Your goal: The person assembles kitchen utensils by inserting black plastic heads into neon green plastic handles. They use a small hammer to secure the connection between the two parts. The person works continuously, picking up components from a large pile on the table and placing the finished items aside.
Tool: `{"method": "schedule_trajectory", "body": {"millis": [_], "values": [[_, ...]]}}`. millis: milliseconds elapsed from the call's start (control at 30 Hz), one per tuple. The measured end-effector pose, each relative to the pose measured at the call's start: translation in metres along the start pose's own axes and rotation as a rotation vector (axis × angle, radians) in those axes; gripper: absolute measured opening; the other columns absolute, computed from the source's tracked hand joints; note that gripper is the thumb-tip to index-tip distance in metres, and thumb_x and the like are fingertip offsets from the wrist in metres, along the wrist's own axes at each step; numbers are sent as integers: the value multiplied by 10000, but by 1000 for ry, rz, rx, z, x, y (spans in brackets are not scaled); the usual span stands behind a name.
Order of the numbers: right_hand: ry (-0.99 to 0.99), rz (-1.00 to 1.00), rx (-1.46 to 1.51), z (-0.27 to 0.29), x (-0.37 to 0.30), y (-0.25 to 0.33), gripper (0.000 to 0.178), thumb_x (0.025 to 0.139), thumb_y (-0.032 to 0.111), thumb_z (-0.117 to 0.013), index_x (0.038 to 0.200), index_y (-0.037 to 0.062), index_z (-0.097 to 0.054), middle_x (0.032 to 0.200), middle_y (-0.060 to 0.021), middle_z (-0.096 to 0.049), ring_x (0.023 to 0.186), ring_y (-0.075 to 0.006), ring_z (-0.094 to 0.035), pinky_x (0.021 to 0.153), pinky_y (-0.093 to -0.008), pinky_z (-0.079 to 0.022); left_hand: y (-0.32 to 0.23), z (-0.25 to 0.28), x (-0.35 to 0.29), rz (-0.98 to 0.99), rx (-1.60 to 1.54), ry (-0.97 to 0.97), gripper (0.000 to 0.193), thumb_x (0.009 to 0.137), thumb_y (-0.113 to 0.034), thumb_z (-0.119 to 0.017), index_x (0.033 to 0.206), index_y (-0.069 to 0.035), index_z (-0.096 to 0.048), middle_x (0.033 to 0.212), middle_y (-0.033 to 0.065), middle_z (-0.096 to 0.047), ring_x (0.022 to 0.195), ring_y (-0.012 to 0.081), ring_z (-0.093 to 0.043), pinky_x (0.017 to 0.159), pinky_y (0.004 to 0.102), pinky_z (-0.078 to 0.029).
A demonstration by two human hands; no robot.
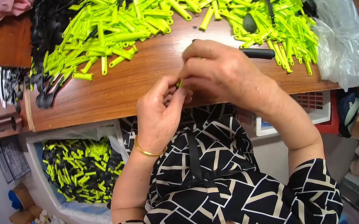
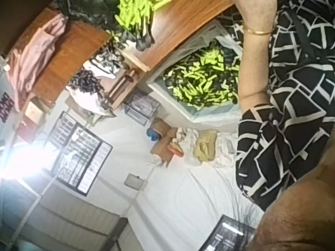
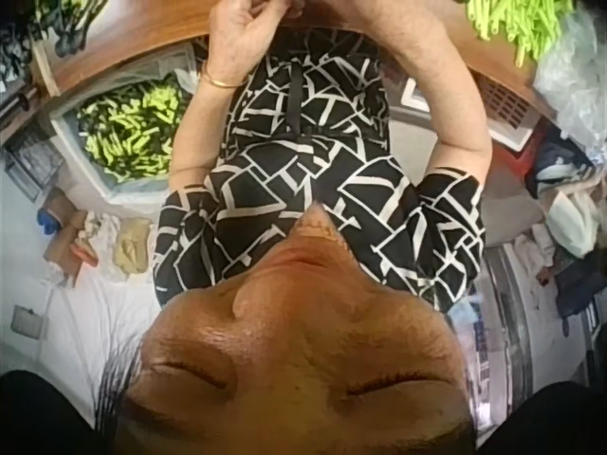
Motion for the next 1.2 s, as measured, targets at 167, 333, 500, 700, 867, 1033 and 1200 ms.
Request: {"method": "schedule_trajectory", "body": {"millis": [167, 333, 500, 700, 867, 1033, 1200], "values": [[27, 8, -121, 0, -1, 6, 215, 752, 200, -855, 927, 128, -753, 1287, -45, -691, 1118, -283, -637, 905, -401, -542, 13, 1, -13, 6, -61, -1, 173, 1064, -56, -625, 1185, 64, -657, 1007, 97, -751, 904, 131, -734, 843, 277, -616], [68, -18, 74, -19, -19, 8, 288, 772, 174, -857, 1045, 134, -772, 1316, -52, -689, 1145, -301, -643, 945, -421, -538, 22, 6, -43, 111, -79, 45, 160, 1064, -68, -624, 1178, 42, -647, 974, 102, -753, 855, 131, -734, 803, 270, -609], [-28, -51, -69, -1, -27, -12, 302, 813, 172, -835, 1094, 115, -743, 1257, -74, -690, 1140, -297, -644, 928, -430, -528, 82, 44, -79, 354, -469, -126, 216, 1079, -146, -619, 1233, 3, -646, 930, 100, -759, 780, 142, -728, 750, 269, -582], [-5, -281, -630, 32, -69, -73, 246, 819, 146, -818, 1051, 197, -755, 1155, -5, -695, 1175, -280, -615, 993, -450, -445, 115, 42, -82, 409, -540, -193, 346, 1137, -299, -510, 1108, 15, -654, 862, 149, -748, 713, 176, -721, 691, 289, -596], [13, -139, -437, 20, -50, -51, 220, 849, 79, -770, 1054, 109, -698, 968, -60, -719, 967, -265, -686, 911, -419, -477, 88, 36, -74, 343, -489, -182, 420, 1132, -361, -521, 1036, 17, -675, 716, 68, -679, 606, 122, -649, 603, 246, -547], [-83, 107, -181, 19, -17, 23, 338, 785, 34, -763, 1115, 98, -737, 942, -64, -719, 889, -242, -682, 778, -385, -513, 78, 32, -77, 335, -662, -81, 286, 1126, -261, -547, 1131, 11, -637, 816, 35, -620, 698, 102, -579, 668, 246, -504], [-23, 243, -204, -11, -4, 48, 395, 781, 95, -718, 1169, 136, -779, 958, -12, -721, 890, -194, -673, 786, -364, -508, 77, 31, -79, 425, -769, -32, 241, 1113, -236, -575, 1141, -4, -634, 818, 26, -605, 680, 100, -576, 623, 249, -500]]}}
Point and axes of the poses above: each hand's wrist, its own x-axis towards the middle knuckle, its own z-axis out of the back of the hand, y = z × x, the point moved 10 cm from there along x, towards the middle knuckle
